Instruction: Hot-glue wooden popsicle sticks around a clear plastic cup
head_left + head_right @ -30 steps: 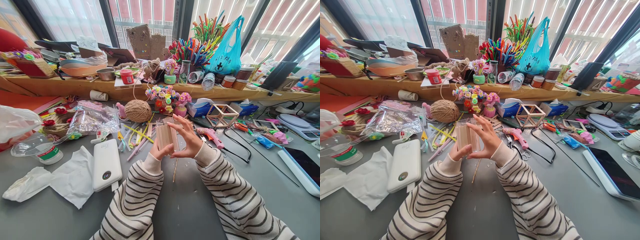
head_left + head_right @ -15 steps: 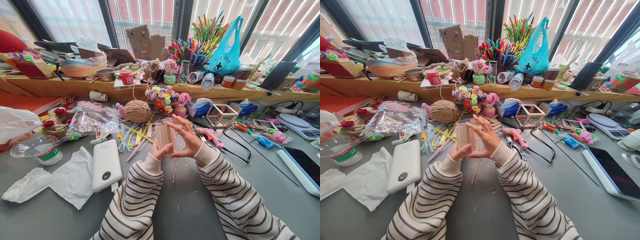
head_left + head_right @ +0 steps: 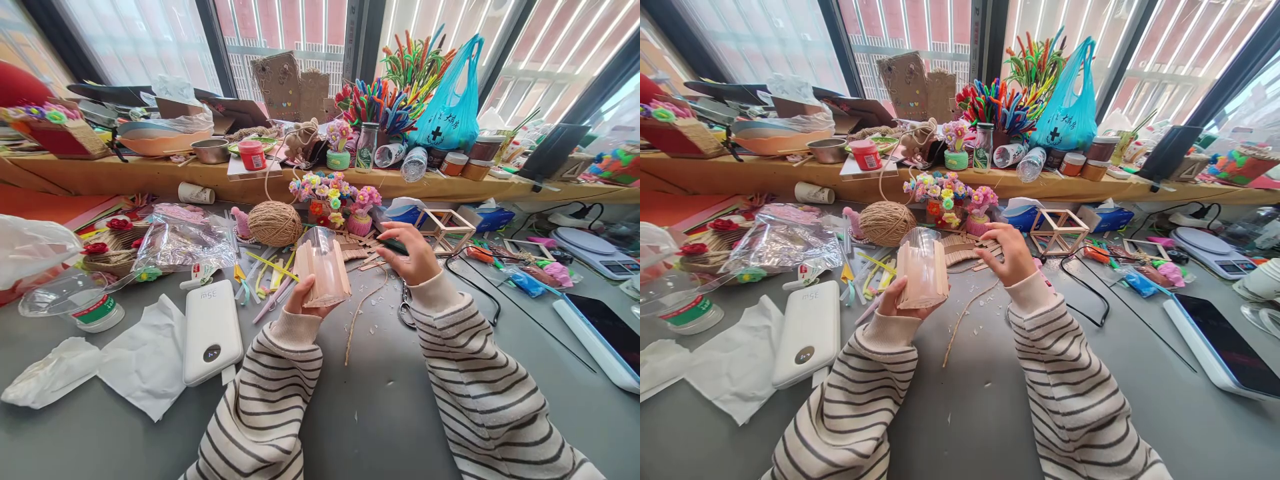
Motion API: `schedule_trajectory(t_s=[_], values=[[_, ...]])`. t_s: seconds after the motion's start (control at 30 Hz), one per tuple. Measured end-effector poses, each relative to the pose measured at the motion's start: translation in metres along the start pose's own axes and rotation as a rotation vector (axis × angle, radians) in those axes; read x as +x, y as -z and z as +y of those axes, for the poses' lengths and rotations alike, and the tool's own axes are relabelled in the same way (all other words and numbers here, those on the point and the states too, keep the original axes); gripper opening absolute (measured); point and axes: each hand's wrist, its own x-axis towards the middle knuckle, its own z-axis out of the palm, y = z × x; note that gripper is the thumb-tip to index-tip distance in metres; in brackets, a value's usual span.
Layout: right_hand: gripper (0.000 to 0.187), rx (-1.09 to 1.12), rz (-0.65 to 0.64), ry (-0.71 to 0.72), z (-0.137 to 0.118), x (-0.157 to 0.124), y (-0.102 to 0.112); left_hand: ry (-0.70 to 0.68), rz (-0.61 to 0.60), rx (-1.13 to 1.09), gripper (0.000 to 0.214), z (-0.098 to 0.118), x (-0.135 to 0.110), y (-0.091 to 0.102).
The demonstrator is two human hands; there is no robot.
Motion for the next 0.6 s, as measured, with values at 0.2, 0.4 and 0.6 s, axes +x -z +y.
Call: schedule_trajectory(t_s=[0.2, 0.4, 0.6], values=[[0.026, -0.463, -0.23, -0.512, 0.029, -0.005, 0.023, -0.155, 0.069, 0.234, 0.079, -0.012, 0.018, 0.005], [0.041, -0.703, -0.686, -0.907, 0.044, -0.011, 0.028, -0.17, 0.149, 0.468, 0.075, -0.019, 0.027, 0.023], [0.027, -0.685, -0.702, -0.843, 0.063, -0.024, 0.015, -0.154, 0.364, 0.652, 0.077, -0.019, 0.017, 0.02]])
